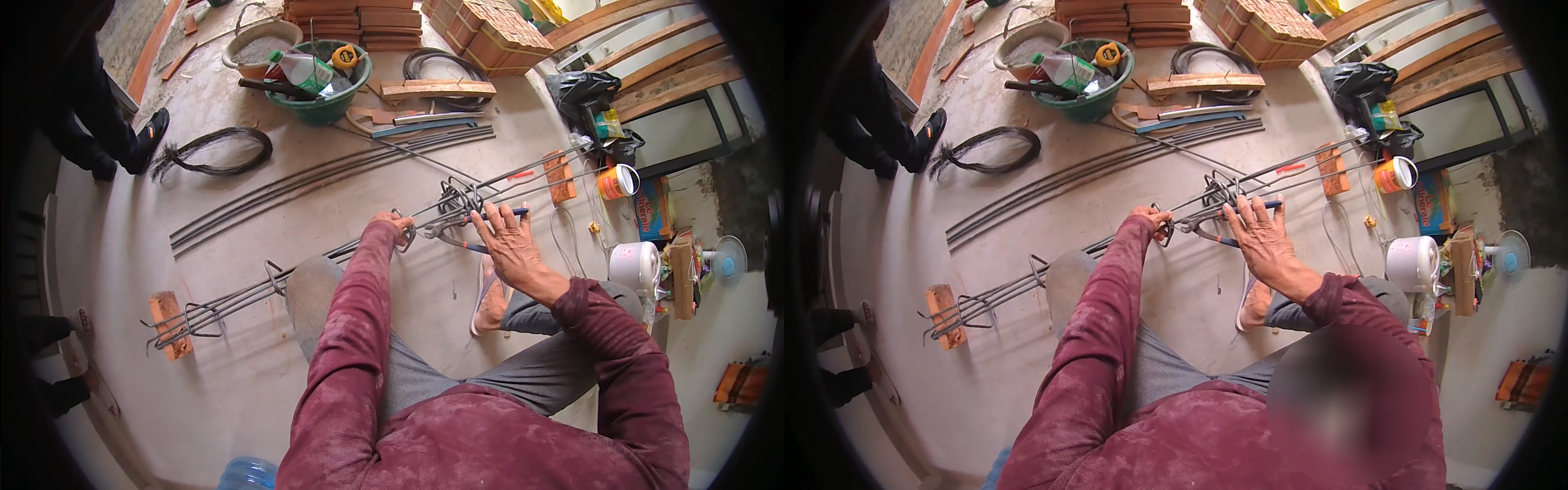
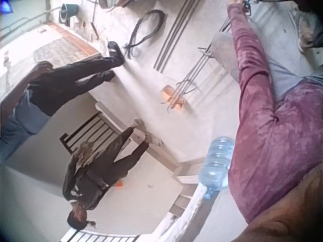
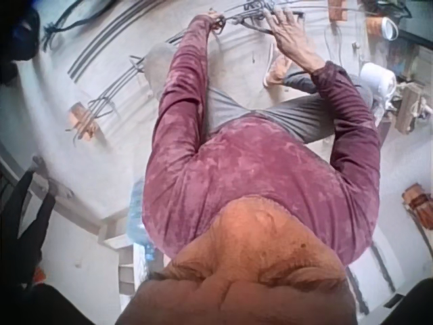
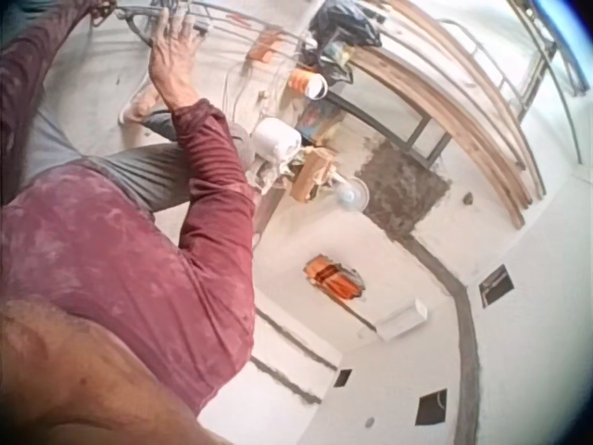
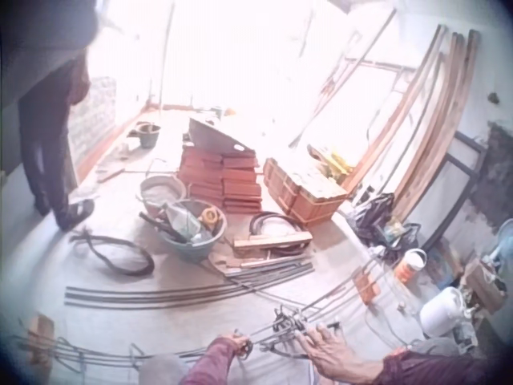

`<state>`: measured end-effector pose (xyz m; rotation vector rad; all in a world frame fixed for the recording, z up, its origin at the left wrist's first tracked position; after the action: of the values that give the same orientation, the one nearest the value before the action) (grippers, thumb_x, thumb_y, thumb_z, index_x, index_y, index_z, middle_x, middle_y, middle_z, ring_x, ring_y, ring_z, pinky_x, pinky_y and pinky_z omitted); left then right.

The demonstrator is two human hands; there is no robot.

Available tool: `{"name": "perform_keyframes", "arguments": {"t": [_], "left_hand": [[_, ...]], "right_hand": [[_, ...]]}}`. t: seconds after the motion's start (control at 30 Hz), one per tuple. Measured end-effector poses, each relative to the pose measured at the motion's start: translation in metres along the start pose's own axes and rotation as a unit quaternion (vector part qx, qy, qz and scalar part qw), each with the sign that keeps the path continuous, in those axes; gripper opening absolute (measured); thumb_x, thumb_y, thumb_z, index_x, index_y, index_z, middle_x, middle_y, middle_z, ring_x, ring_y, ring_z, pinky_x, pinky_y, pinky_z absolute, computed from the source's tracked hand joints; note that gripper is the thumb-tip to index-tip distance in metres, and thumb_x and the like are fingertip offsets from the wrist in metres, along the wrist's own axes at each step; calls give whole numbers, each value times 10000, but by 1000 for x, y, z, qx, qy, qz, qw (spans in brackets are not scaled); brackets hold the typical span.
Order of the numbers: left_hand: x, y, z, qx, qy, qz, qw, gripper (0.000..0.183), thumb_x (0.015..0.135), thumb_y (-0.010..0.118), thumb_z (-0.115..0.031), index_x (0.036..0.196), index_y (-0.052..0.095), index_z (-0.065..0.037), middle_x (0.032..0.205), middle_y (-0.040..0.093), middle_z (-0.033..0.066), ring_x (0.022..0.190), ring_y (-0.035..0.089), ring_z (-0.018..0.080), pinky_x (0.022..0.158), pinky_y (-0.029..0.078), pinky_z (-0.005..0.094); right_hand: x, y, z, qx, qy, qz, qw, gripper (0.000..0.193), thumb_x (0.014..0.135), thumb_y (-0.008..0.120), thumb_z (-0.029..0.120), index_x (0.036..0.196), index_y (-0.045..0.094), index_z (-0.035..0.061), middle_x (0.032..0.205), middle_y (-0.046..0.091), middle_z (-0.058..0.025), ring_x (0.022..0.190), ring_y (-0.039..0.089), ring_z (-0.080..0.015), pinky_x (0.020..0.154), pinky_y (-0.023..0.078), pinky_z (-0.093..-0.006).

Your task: The person sits on the floor and assembles a metal frame using pliers to twist wire ties around the joints. They handle metal rods and wire ties, occasionally adjusting the frame's position on the floor.

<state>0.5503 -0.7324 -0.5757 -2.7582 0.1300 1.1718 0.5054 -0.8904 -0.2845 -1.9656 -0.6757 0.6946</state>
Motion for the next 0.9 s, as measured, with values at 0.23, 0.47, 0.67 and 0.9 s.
{"name": "perform_keyframes", "arguments": {"t": [0.23,0.47,0.67,0.9], "left_hand": [[0,-5,-2,46,27,-20,998,303,771,703,-369,842,707,-74,705,686,87,582,649,162,581,508,298],[-4,-7,-4,35,14,-22,999,300,763,702,-362,846,706,-73,713,691,87,582,651,156,579,505,292],[-9,-8,-6,27,12,-21,999,309,772,714,-348,859,696,-52,711,690,90,545,662,163,531,510,278],[-20,-8,-9,47,-9,-33,998,321,761,693,-413,851,708,-105,759,707,67,701,680,150,705,519,297]], "right_hand": [[5,-1,19,14,13,-9,1000,644,781,549,171,1389,367,56,1377,324,-164,1261,301,-324,1032,153,-665],[9,-3,33,-24,15,-19,999,613,806,524,164,1389,370,60,1392,309,-164,1269,290,-328,1040,146,-671],[9,-10,30,-5,45,-40,998,603,817,523,173,1391,374,66,1417,286,-172,1279,278,-328,1040,146,-674],[7,-5,31,-6,35,-10,999,610,818,523,181,1397,372,62,1434,268,-181,1285,273,-324,1038,131,-679]]}}
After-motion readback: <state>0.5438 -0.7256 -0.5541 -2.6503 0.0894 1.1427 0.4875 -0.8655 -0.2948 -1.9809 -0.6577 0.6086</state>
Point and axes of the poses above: each hand's wrist, its own x-axis towards the middle knuckle, its own y-axis out of the palm, z = x × y, the point moved 9 cm from there along x, towards the middle knuckle
